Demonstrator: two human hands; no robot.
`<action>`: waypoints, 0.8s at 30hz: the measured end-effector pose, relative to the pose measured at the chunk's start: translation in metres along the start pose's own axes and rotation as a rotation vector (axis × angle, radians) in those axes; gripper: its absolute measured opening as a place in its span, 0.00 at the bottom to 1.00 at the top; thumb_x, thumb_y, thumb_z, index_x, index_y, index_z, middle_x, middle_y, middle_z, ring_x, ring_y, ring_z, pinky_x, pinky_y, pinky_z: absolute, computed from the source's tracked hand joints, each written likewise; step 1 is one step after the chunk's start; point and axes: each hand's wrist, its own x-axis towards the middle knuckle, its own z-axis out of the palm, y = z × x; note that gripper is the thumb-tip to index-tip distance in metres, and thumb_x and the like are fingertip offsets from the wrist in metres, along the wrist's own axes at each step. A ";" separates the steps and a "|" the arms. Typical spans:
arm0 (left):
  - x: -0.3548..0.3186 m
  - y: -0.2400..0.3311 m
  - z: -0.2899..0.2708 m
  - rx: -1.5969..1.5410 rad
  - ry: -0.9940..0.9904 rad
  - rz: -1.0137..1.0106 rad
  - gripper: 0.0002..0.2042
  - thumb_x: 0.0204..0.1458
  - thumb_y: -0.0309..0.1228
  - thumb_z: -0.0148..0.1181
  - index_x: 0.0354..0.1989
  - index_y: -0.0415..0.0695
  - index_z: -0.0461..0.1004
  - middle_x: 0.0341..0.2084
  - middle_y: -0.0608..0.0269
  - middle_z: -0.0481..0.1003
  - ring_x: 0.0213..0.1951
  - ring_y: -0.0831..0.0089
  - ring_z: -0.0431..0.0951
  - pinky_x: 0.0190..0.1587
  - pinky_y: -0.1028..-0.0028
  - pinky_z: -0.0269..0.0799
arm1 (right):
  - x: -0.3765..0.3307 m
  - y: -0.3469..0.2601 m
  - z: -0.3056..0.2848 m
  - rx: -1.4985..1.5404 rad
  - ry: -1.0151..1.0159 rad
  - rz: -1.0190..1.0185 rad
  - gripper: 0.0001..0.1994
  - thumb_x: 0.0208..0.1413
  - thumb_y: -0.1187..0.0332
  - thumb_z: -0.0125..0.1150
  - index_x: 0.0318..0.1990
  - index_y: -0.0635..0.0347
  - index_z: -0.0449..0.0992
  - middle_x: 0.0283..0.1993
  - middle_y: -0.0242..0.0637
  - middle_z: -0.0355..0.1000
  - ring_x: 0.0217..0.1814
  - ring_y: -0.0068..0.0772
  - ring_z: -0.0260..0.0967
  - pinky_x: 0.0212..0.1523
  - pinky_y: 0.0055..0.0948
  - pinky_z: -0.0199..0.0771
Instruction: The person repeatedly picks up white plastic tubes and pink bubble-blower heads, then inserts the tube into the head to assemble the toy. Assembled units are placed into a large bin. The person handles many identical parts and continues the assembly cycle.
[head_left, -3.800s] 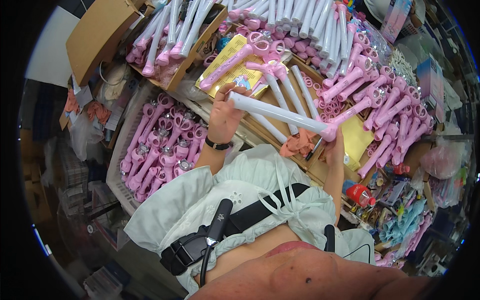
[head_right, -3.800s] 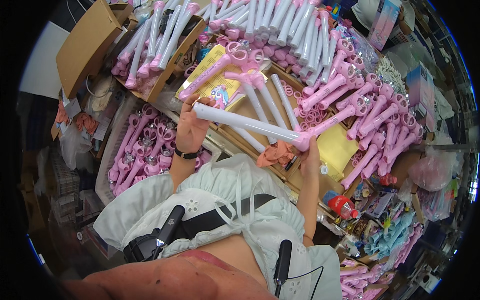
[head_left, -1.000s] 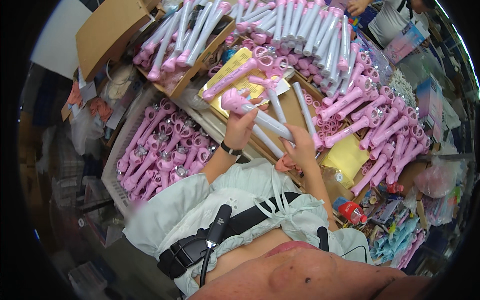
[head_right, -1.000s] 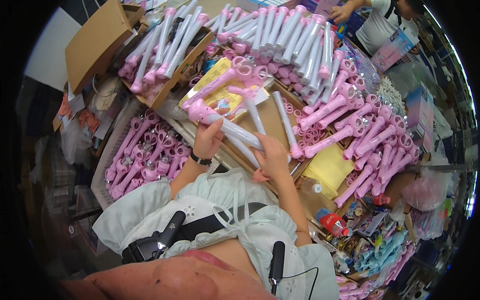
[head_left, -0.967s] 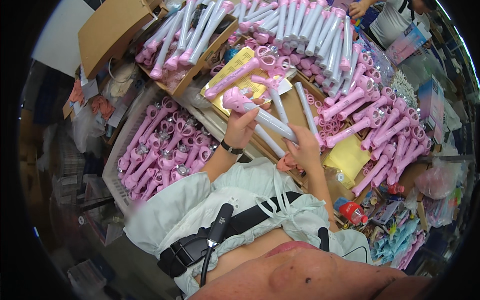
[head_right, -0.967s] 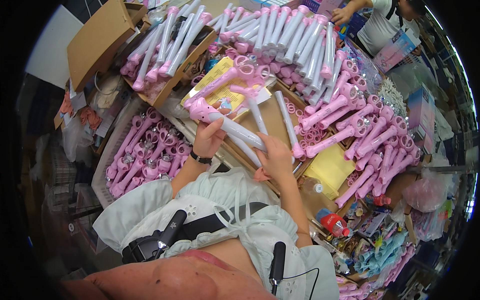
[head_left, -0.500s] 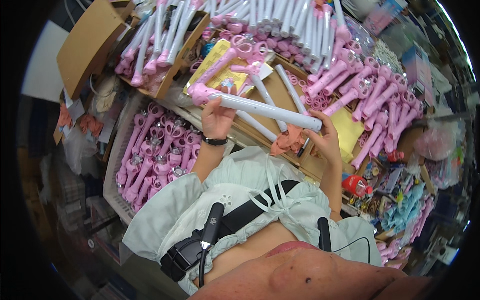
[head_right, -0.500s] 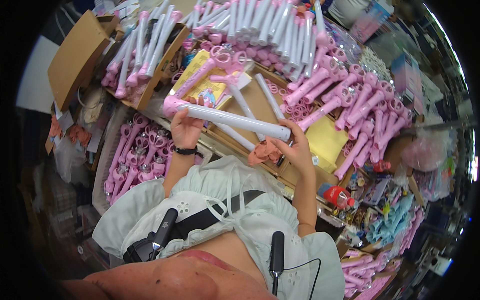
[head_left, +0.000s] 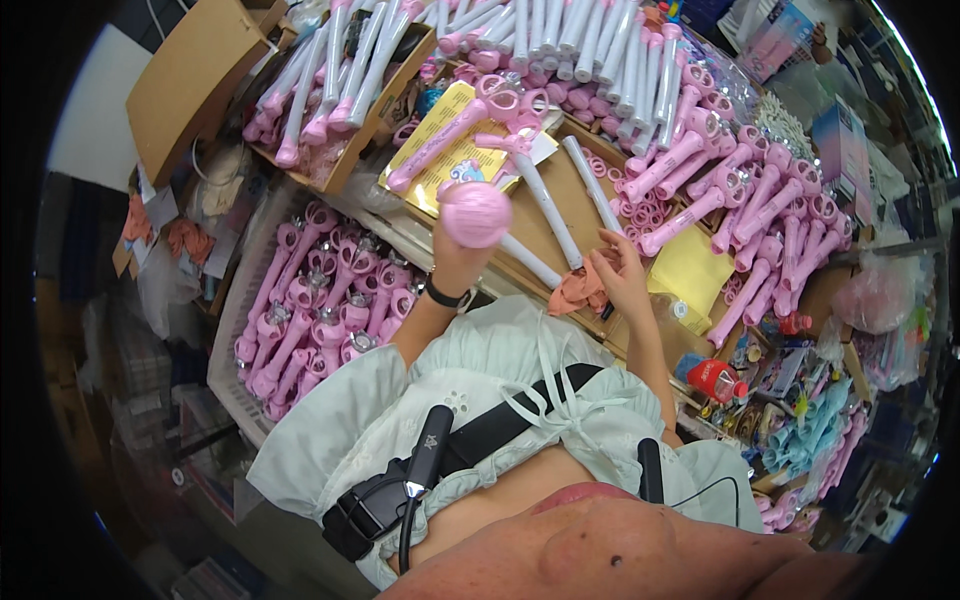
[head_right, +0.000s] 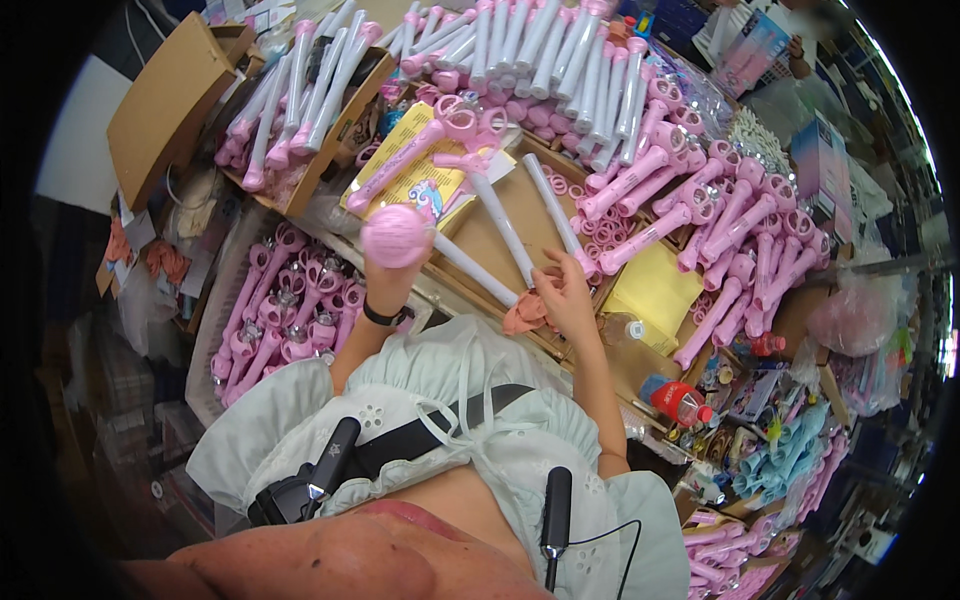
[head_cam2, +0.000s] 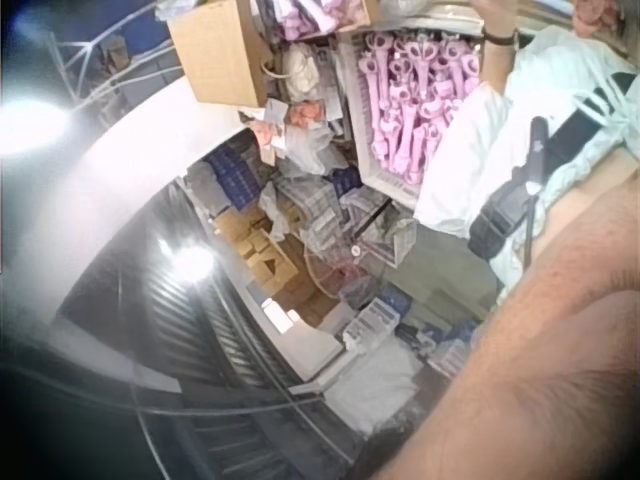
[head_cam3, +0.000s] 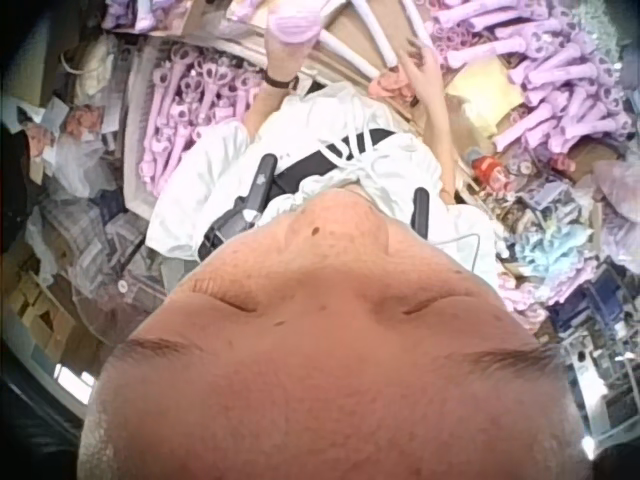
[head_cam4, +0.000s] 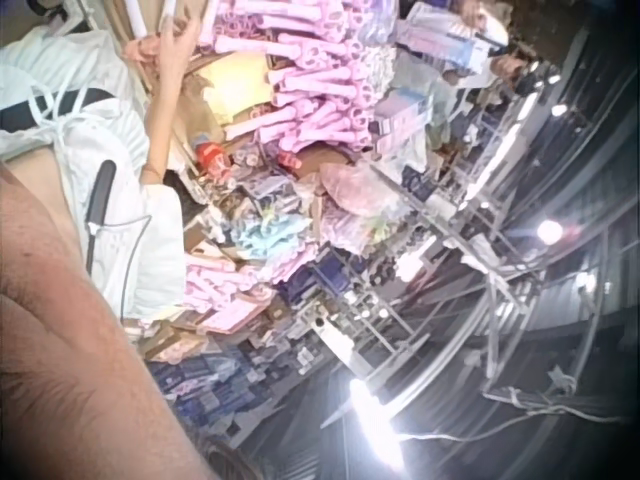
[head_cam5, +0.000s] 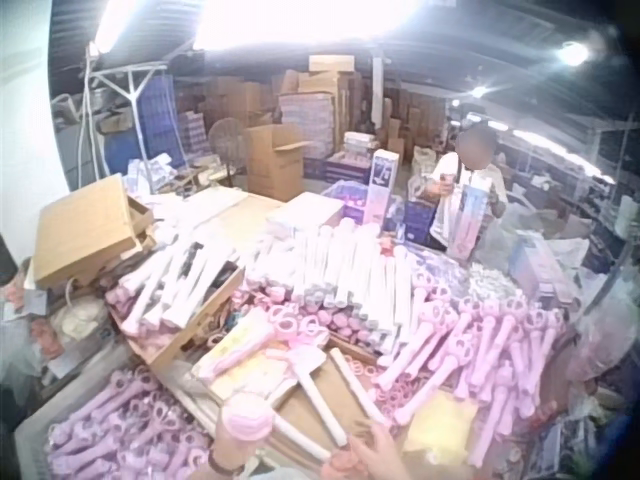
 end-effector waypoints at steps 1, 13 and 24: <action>0.002 0.002 0.003 0.146 -0.003 0.157 0.20 0.39 0.19 0.63 0.43 0.42 0.69 0.36 0.62 0.71 0.42 0.65 0.70 0.50 0.68 0.62 | -0.003 -0.001 0.006 0.124 -0.045 0.058 0.19 0.54 0.69 0.57 0.52 0.64 0.65 0.49 0.40 0.61 0.44 0.28 0.66 0.44 0.25 0.69; 0.009 -0.014 0.024 0.592 -0.585 0.514 0.14 0.35 0.28 0.61 0.35 0.45 0.72 0.35 0.57 0.74 0.37 0.56 0.71 0.41 0.63 0.63 | 0.000 -0.095 0.038 -0.542 0.071 -0.997 0.15 0.54 0.62 0.56 0.46 0.59 0.72 0.48 0.43 0.67 0.47 0.39 0.67 0.49 0.37 0.65; -0.008 -0.029 0.034 1.005 -0.500 0.506 0.16 0.36 0.24 0.56 0.39 0.41 0.71 0.40 0.55 0.68 0.48 0.57 0.67 0.58 0.49 0.49 | 0.020 -0.020 0.042 0.197 -0.420 0.184 0.17 0.58 0.58 0.52 0.45 0.63 0.71 0.38 0.36 0.72 0.41 0.25 0.70 0.41 0.25 0.70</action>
